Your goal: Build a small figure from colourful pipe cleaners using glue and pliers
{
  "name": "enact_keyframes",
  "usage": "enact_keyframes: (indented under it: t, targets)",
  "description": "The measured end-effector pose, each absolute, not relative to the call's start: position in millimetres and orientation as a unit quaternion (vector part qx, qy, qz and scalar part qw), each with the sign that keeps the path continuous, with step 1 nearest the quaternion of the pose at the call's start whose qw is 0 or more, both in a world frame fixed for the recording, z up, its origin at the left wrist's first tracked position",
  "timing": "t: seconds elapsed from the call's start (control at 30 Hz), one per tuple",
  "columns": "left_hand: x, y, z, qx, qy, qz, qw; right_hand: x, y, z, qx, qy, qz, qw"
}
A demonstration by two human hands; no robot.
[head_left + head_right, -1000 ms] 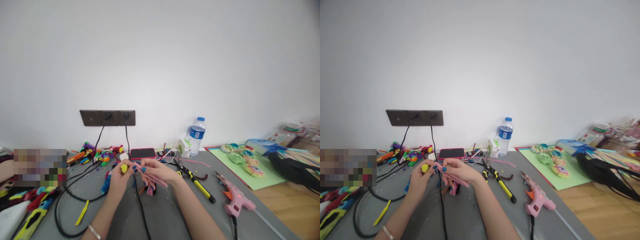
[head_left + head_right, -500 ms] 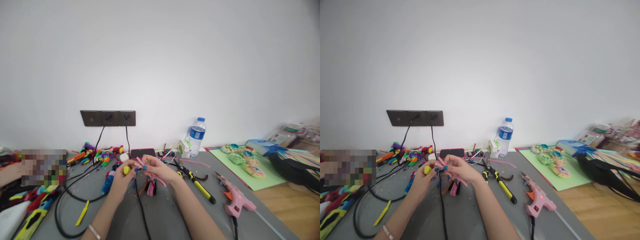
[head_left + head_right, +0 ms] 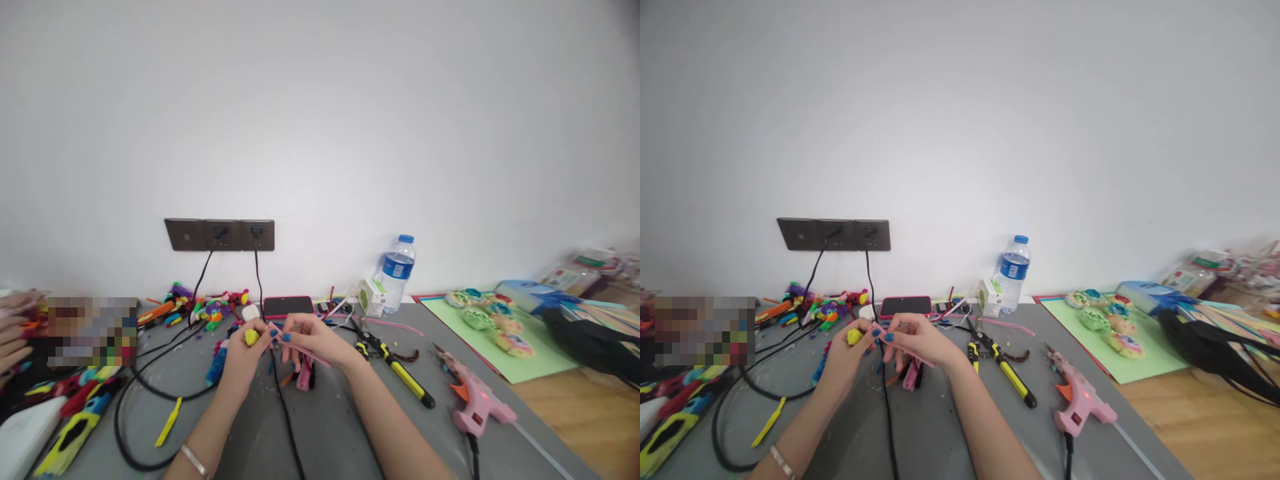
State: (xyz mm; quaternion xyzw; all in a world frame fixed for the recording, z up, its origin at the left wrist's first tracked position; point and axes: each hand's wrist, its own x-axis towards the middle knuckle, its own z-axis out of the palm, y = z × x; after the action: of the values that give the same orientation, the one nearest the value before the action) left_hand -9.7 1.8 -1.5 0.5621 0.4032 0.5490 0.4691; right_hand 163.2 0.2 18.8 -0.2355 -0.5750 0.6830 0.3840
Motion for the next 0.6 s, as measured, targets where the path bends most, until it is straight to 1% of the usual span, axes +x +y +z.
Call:
enact_keyframes:
  t: [0.17,0.4,0.6]
  targets:
    - [-8.5,0.1,1.4,0.562,0.397,0.541,0.483,165.8,-0.3,17.5,-0.234,-0.578,0.692,0.363]
    - [-9.7,1.5,0.6,0.560,0.374,0.516,0.530,171.1,0.3,14.9,-0.246,-0.595,0.689,0.334]
    - [-10.7,-0.7,4.4,0.559,0.353,0.492,0.566,172.5,-0.6,16.2,-0.258,-0.605,0.678,0.328]
